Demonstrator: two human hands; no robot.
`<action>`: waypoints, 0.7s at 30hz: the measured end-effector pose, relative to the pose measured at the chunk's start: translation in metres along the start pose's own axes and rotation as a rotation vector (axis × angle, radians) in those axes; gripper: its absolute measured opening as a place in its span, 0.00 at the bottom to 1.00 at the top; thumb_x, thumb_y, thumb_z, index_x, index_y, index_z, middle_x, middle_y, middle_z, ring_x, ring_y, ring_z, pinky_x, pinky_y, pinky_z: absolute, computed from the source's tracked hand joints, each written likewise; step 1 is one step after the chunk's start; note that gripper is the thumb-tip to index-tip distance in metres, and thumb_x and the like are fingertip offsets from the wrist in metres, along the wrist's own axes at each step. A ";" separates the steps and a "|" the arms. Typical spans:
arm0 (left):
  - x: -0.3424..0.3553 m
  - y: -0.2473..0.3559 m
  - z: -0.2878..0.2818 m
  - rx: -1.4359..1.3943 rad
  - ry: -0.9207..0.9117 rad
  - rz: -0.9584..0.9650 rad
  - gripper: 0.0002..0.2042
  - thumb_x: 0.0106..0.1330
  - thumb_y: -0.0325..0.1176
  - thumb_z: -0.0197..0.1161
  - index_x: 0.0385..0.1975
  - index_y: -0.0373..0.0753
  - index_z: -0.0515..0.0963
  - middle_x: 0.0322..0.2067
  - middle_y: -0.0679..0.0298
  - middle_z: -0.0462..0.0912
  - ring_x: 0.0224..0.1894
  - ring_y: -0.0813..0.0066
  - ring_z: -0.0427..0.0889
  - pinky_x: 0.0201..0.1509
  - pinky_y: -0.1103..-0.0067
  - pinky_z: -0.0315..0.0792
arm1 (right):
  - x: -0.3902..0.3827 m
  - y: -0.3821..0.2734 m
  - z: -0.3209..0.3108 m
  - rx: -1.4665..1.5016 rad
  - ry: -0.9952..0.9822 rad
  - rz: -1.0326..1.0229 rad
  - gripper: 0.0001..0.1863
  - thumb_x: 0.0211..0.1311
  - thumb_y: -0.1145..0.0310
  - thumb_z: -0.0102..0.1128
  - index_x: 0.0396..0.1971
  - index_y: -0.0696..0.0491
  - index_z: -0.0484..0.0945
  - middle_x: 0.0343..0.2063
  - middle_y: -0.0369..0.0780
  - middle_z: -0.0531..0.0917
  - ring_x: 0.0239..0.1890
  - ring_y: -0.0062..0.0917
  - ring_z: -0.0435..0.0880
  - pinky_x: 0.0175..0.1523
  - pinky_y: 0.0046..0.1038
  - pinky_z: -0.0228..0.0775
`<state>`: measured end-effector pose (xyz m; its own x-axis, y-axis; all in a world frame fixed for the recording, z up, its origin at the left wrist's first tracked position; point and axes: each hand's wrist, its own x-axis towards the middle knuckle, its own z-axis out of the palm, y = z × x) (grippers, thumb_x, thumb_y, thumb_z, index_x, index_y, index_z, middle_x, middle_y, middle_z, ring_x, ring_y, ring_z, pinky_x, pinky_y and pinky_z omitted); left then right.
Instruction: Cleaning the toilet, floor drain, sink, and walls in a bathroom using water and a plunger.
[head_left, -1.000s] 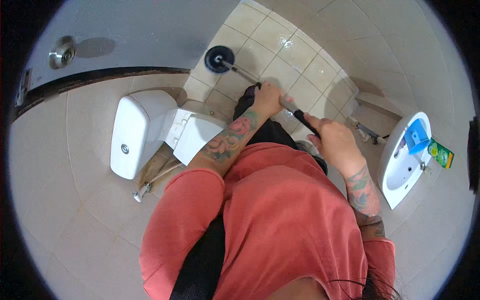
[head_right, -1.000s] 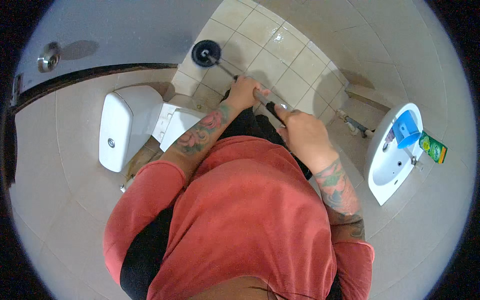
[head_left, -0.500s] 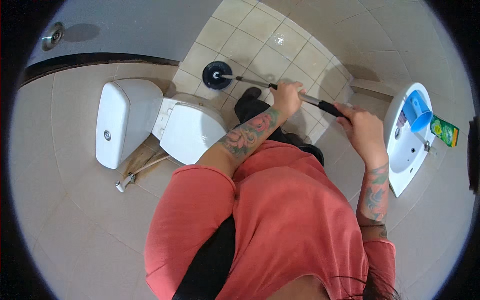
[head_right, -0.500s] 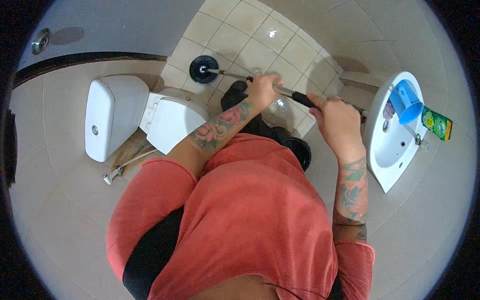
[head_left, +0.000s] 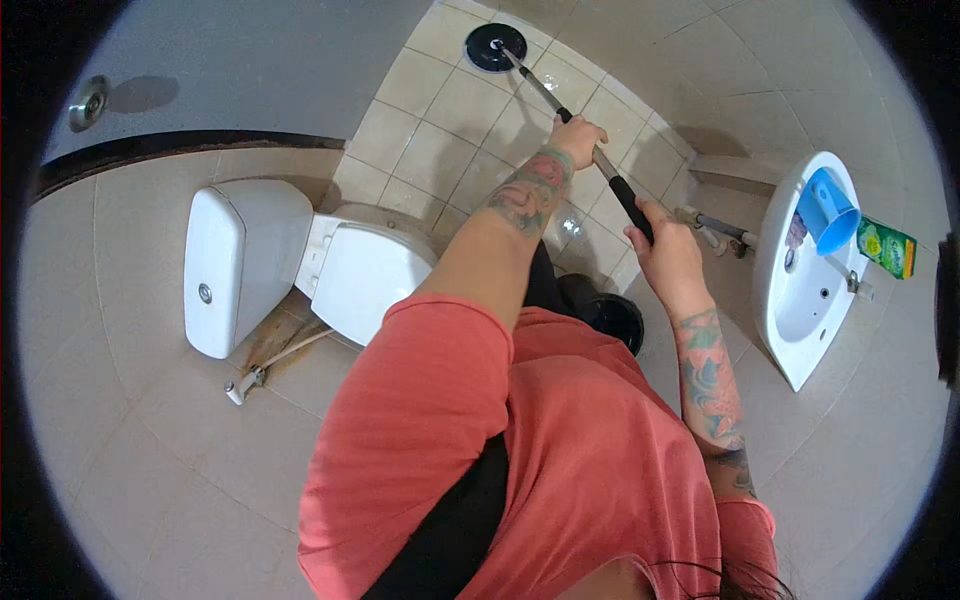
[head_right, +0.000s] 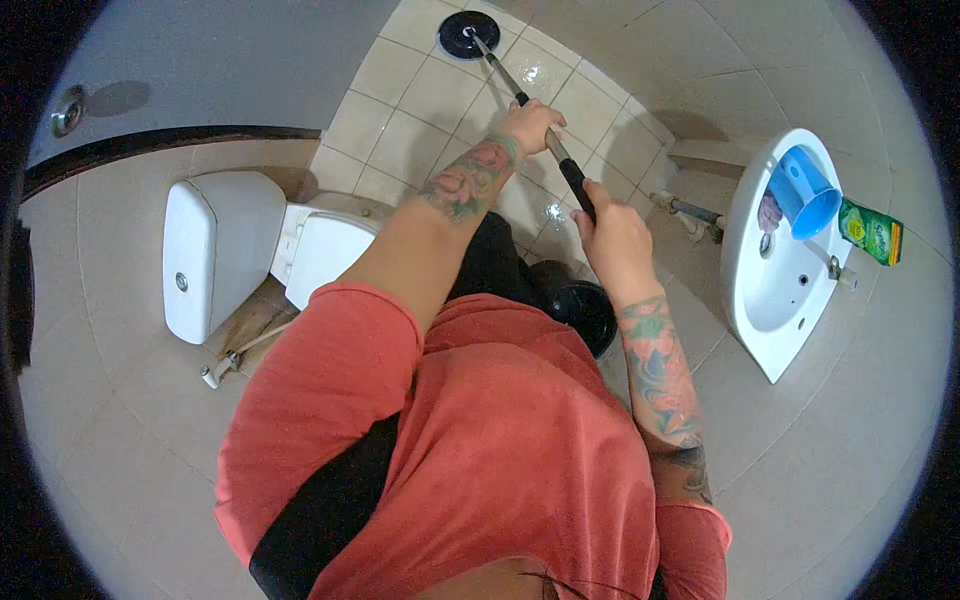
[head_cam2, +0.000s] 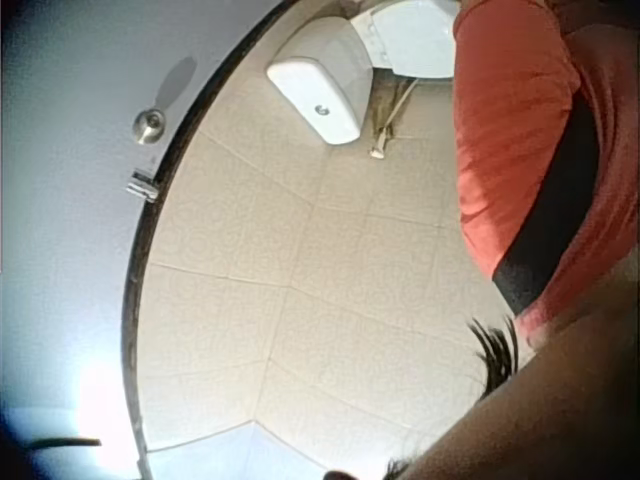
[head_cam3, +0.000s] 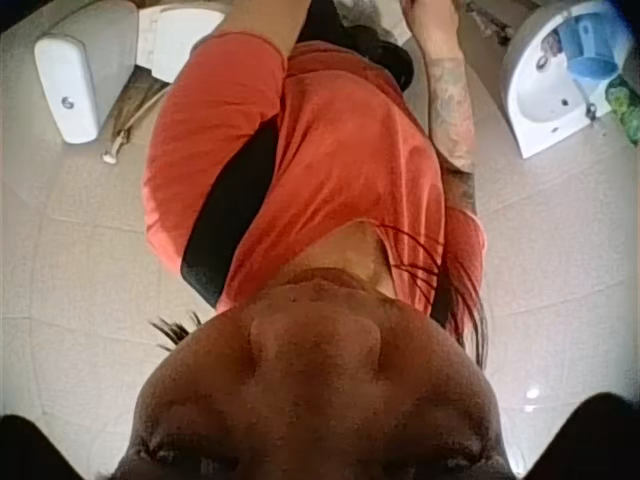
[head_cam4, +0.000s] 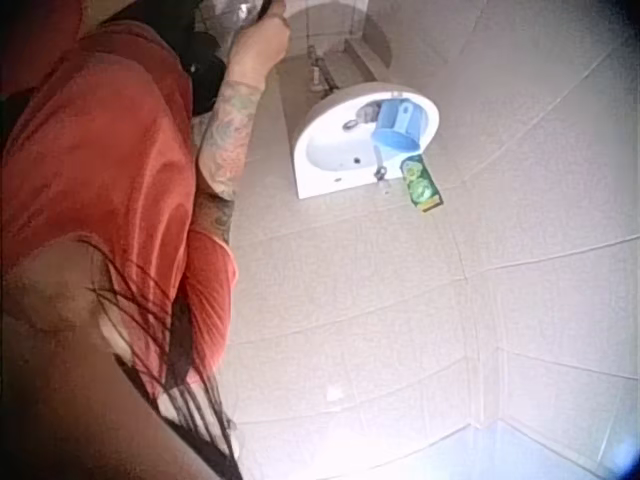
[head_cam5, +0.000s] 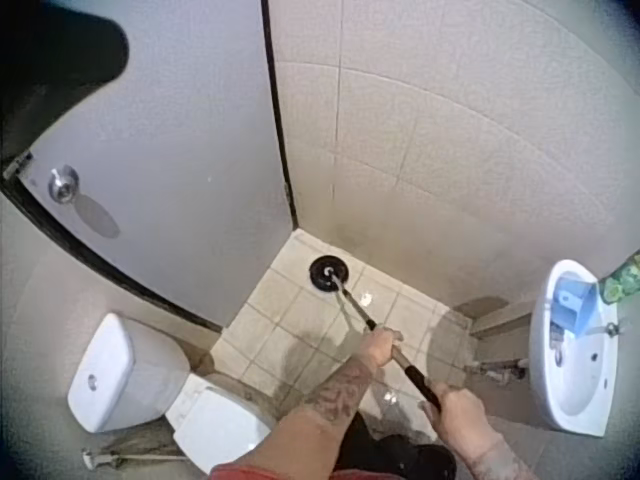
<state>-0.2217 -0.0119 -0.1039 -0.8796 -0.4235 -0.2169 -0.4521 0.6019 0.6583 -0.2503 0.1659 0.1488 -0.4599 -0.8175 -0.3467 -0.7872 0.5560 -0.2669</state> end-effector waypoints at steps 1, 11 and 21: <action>-0.009 0.010 -0.001 -0.001 -0.015 0.005 0.13 0.58 0.40 0.66 0.44 0.54 0.82 0.44 0.64 0.83 0.56 0.64 0.74 0.66 0.47 0.55 | -0.006 0.002 0.001 0.038 -0.020 0.002 0.20 0.60 0.64 0.61 0.52 0.49 0.75 0.31 0.50 0.83 0.36 0.48 0.82 0.42 0.46 0.73; -0.157 0.086 0.001 -0.099 -0.110 -0.095 0.16 0.53 0.42 0.68 0.42 0.50 0.82 0.41 0.61 0.83 0.54 0.56 0.72 0.60 0.39 0.56 | -0.075 -0.010 -0.097 0.127 -0.412 -0.061 0.18 0.58 0.69 0.61 0.49 0.51 0.75 0.34 0.50 0.82 0.39 0.48 0.81 0.43 0.44 0.72; -0.187 0.084 0.008 -0.265 -0.274 -0.267 0.18 0.52 0.36 0.69 0.45 0.49 0.80 0.45 0.62 0.81 0.56 0.52 0.72 0.55 0.41 0.65 | -0.076 -0.005 -0.084 0.104 -0.346 -0.053 0.15 0.57 0.69 0.59 0.46 0.51 0.75 0.31 0.50 0.82 0.38 0.48 0.81 0.43 0.44 0.72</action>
<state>-0.0966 0.1234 -0.0143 -0.7600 -0.3240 -0.5634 -0.6464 0.2874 0.7068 -0.2460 0.2131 0.2523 -0.2390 -0.7561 -0.6092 -0.7517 0.5412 -0.3768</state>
